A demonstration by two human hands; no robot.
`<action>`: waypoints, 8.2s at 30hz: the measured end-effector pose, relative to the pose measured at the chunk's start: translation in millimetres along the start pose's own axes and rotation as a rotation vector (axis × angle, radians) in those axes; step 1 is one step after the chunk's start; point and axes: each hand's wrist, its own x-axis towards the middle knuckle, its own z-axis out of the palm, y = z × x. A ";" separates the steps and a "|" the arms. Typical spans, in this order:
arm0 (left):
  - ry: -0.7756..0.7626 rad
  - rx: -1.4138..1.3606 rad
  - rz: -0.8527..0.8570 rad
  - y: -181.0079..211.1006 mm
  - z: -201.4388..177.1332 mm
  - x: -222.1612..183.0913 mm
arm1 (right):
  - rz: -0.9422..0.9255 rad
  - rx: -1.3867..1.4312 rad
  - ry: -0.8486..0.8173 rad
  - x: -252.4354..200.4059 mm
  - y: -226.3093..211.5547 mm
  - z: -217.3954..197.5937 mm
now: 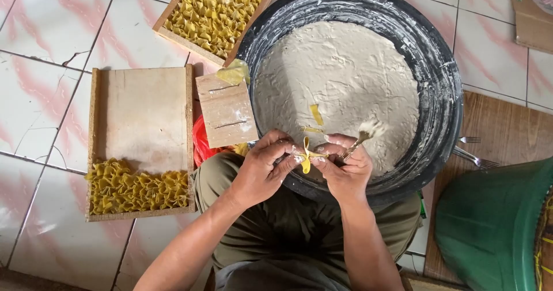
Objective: A person is manually preparing dumplings by taking small pieces of dough, adding filling with a fork, and folding them into shapes.
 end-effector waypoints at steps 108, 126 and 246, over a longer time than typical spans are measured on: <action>0.042 0.615 -0.527 -268.4 -190.7 -111.6 | -0.142 -0.835 -0.015 27.4 78.6 11.4; -0.256 0.110 -0.360 -333.0 -127.3 17.6 | -0.272 -0.984 -0.136 31.1 96.6 4.4; -0.141 0.611 -0.334 -122.9 -116.1 14.7 | -0.375 -0.972 -0.156 26.8 91.0 3.2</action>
